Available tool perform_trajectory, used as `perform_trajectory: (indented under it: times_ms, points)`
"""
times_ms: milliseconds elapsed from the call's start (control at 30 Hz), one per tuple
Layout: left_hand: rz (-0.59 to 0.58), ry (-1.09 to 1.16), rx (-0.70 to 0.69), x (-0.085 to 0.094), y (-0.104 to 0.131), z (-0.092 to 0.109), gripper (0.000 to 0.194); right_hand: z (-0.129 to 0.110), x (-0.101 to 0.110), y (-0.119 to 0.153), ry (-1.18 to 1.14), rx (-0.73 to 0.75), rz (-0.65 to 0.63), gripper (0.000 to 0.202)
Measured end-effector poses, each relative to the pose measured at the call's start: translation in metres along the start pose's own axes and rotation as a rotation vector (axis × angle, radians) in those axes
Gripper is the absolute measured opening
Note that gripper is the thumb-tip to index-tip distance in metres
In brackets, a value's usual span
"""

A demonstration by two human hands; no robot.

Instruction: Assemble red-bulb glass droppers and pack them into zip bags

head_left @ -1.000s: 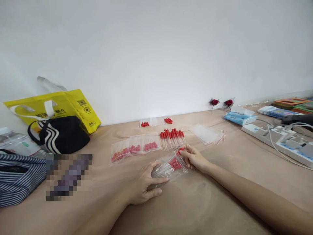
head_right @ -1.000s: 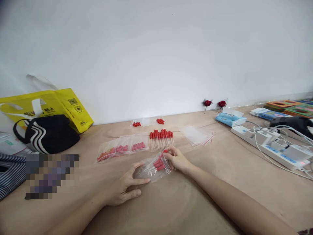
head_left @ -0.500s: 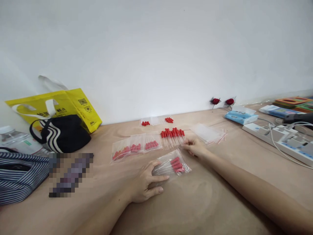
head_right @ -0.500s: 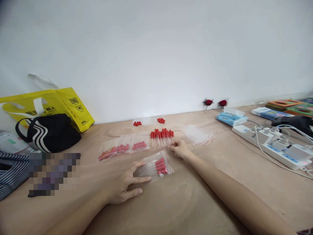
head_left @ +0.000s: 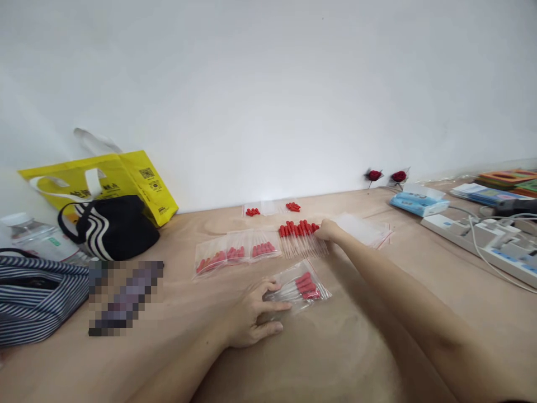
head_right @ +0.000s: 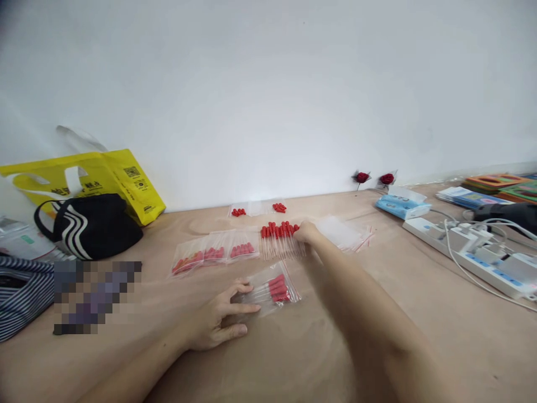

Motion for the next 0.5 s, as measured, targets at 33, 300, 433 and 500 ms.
perform_trajectory:
  times_ms: [33,300,433,500]
  points:
    - [0.01,0.009,-0.001,-0.001,0.0,-0.001,0.035,0.0,0.0,0.0,-0.013,-0.014,-0.011,0.01]
    - [-0.04,-0.075,0.005,0.003,-0.001,0.003,0.035,0.022,0.022,0.014,-0.329,0.005,-0.054,0.058]
    - [-0.068,-0.119,0.015,0.006,-0.002,0.005,0.036,0.036,0.034,0.043,-0.517,0.065,-0.061,0.064]
    - [-0.089,-0.127,0.011,0.006,-0.003,0.004,0.037,0.041,0.032,0.063,-0.692,0.117,-0.074,0.065]
Point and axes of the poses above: each hand's wrist, its own y-axis away from the middle knuckle, its own x-axis out of the back of the hand, z = x × y, the point moved 2 cm from there along -y, towards the middle knuckle, and after that the axes turned 4 degrees about -y, right-handed, at the moved point
